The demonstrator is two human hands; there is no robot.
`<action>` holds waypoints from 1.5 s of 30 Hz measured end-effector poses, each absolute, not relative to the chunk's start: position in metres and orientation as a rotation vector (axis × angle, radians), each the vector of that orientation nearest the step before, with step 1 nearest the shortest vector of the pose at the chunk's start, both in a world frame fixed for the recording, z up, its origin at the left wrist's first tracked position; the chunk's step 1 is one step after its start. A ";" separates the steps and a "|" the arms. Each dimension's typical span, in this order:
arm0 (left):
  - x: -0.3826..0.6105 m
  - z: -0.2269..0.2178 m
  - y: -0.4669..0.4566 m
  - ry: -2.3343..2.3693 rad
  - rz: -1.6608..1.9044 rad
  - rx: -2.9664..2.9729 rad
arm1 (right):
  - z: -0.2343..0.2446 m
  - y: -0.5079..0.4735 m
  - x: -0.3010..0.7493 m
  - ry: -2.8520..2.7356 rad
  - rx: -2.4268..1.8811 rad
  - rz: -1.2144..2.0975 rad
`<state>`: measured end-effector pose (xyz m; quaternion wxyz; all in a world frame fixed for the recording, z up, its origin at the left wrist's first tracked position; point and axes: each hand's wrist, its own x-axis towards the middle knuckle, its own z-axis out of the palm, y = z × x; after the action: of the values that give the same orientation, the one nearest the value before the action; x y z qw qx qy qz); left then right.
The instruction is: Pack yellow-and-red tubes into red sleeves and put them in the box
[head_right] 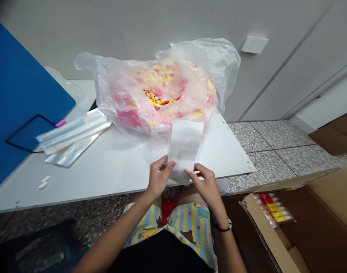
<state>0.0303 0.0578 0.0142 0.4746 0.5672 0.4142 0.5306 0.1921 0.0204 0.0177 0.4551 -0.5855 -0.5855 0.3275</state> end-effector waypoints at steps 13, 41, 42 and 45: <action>-0.017 -0.049 0.072 0.701 0.770 2.578 | -0.069 0.042 0.210 -2.054 -1.377 0.303; 0.016 -0.049 0.098 1.244 0.679 2.514 | 0.077 0.239 0.118 -2.085 -1.223 -0.129; 0.016 -0.050 0.097 1.261 0.668 2.518 | 0.078 0.256 0.110 -2.179 -1.341 -0.119; 0.015 -0.051 0.094 1.299 0.633 2.536 | 0.076 0.299 0.088 -2.460 -1.667 -0.136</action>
<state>0.0152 0.0940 -0.0514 0.1110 0.8635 0.4423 0.2156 0.0880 0.2989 0.0760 0.0833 -0.5583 -0.8242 -0.0456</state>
